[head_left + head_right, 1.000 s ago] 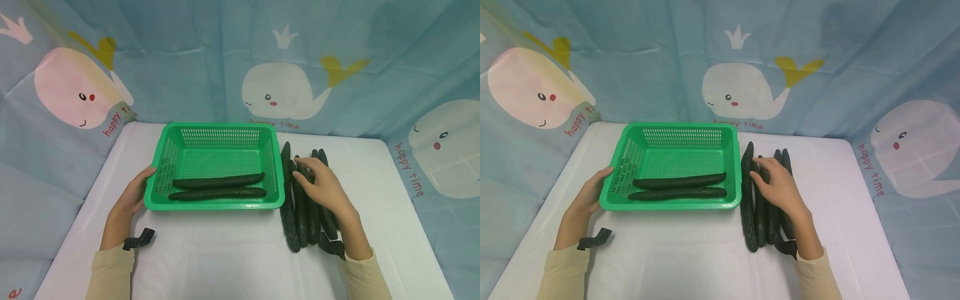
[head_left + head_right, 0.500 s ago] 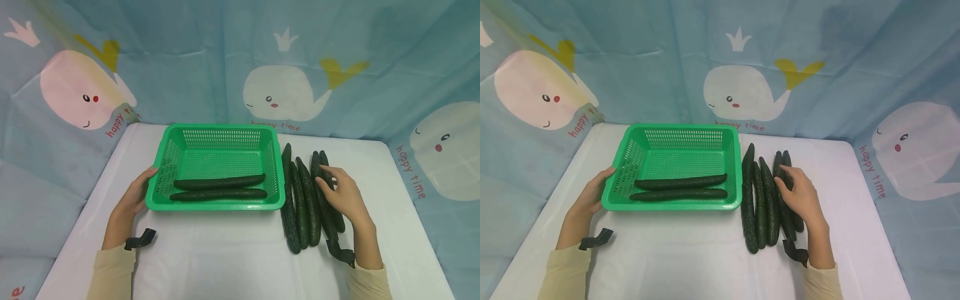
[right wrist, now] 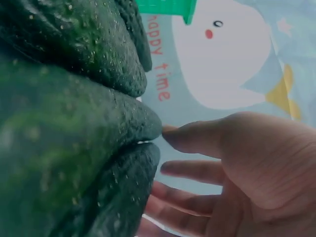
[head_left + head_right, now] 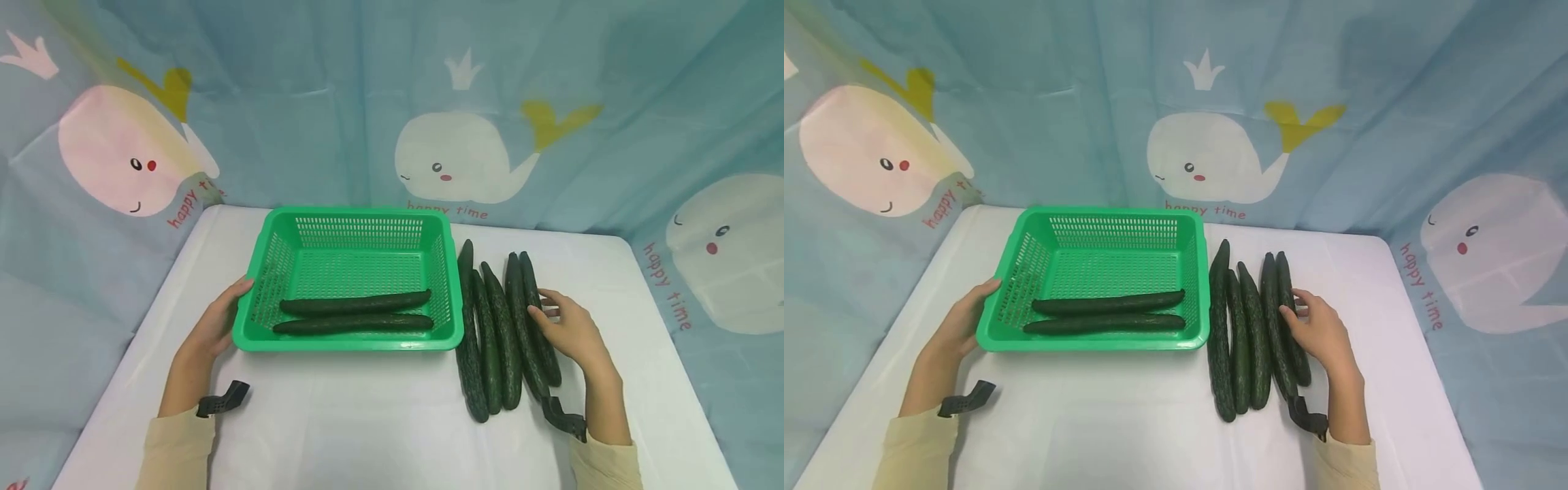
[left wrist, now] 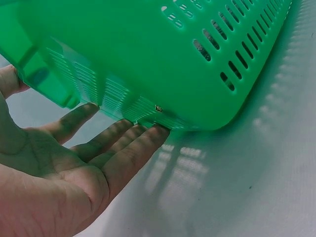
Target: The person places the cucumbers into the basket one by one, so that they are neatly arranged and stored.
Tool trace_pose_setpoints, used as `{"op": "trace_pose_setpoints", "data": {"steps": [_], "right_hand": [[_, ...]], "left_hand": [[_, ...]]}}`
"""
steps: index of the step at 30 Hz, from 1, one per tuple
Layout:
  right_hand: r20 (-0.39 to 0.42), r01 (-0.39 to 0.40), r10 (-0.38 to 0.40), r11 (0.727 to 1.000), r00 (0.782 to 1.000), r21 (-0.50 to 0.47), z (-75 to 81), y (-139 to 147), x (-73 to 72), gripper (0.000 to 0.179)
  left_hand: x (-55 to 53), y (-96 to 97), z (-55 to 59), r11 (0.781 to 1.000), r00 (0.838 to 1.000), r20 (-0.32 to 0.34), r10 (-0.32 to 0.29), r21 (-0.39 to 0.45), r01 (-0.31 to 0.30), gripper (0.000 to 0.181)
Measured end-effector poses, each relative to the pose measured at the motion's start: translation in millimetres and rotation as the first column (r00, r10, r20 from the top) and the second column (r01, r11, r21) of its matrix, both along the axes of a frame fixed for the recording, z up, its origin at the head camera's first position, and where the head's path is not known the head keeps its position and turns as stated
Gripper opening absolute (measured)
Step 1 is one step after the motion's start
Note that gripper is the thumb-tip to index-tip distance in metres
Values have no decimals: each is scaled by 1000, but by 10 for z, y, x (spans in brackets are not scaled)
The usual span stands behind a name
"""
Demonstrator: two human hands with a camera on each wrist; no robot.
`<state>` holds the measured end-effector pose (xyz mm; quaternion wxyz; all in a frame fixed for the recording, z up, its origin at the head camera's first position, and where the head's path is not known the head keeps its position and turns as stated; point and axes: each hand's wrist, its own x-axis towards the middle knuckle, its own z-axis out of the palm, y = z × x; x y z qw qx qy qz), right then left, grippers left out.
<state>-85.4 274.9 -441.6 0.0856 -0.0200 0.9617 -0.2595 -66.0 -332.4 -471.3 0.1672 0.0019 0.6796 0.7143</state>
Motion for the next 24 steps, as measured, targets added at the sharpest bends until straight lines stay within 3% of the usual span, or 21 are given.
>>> {"op": "trace_pose_setpoints", "data": {"steps": [6,14,20,24], "right_hand": [[133,-46,43,999,990,22,-14,73,27,71],[158,-89,84,996,984,24,37,122,-120,73],[164,-61,64,998,984,-24,7,141,-148,72],[164,-56,50,998,985,34,48,152,-127,66]], "left_hand": [[52,-7,18,1000,1000,19,3,0,-3,69],[-11,8,39,1000,1000,-14,6,1,-6,67],[-7,18,55,1000,1000,-3,15,-19,-15,70],[2,29,54,1000,1000,7,14,-17,-14,71]]}}
